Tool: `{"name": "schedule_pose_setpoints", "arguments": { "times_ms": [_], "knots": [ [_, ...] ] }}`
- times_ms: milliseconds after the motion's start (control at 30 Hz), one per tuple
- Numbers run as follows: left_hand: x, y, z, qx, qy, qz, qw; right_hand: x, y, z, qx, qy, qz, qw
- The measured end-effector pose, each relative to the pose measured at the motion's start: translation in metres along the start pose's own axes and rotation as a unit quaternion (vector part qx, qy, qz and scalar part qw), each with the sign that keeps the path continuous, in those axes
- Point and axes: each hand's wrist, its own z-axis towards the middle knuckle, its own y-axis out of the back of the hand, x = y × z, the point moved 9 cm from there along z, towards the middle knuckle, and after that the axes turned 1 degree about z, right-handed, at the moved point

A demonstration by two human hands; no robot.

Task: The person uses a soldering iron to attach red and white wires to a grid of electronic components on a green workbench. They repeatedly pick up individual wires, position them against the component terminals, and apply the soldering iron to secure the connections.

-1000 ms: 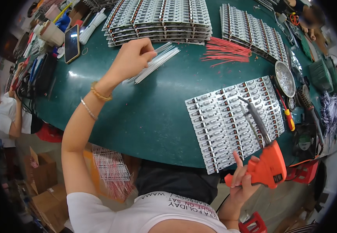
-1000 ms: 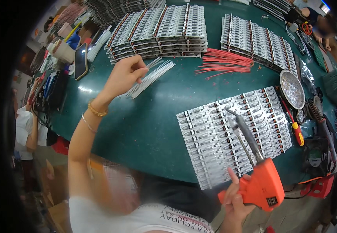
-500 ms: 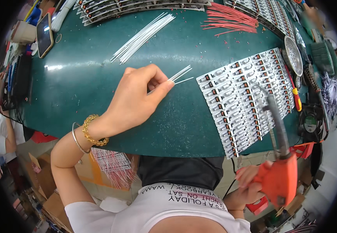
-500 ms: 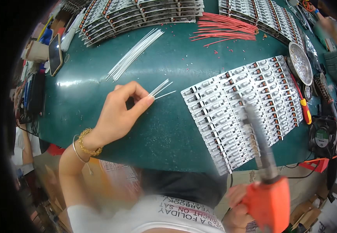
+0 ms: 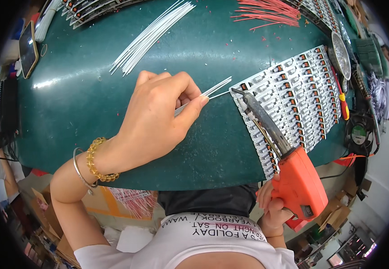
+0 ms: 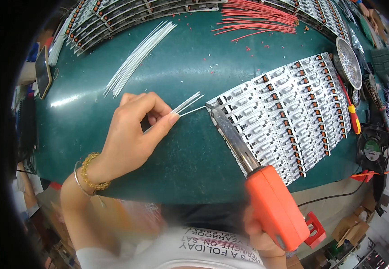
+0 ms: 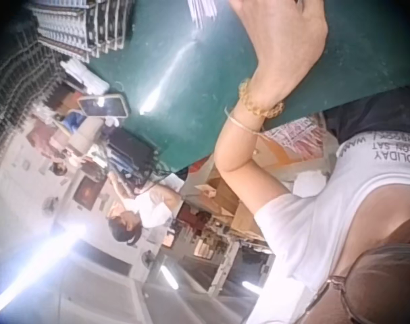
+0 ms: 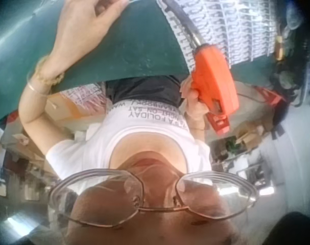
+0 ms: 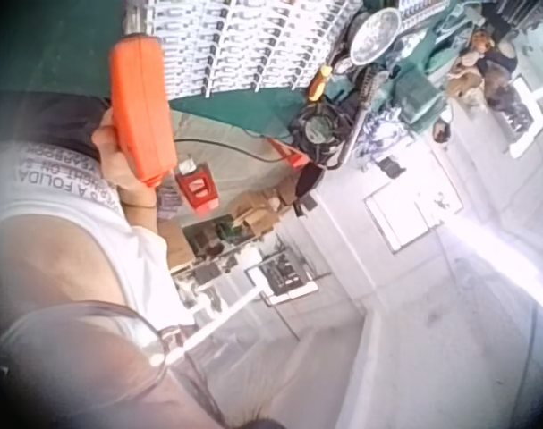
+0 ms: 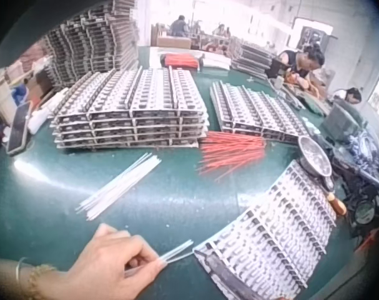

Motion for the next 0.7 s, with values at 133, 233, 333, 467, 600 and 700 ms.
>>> {"name": "schedule_pose_setpoints", "arguments": {
  "times_ms": [133,233,333,467,600,700],
  "knots": [
    [-0.001,-0.001,0.000,-0.005,-0.012,0.002,1.000,-0.005,0.002,-0.004,0.007,-0.003,-0.022,1.000],
    [-0.002,0.000,0.000,-0.013,-0.015,0.008,1.000,-0.016,0.006,-0.012,0.019,0.009,-0.055,0.998],
    [-0.002,-0.001,-0.001,-0.017,-0.020,0.012,1.000,-0.016,0.010,-0.013,0.016,0.023,-0.081,0.996],
    [-0.004,-0.001,0.000,-0.017,-0.025,0.017,0.999,0.000,0.002,-0.003,-0.024,-0.013,-0.004,1.000],
    [-0.004,0.000,-0.001,-0.019,-0.023,0.025,0.999,-0.004,0.005,-0.003,-0.009,0.005,-0.029,1.000],
    [-0.005,0.000,0.000,-0.017,-0.022,0.026,0.999,-0.003,0.004,-0.003,-0.018,0.000,-0.013,1.000]
  ]
}}
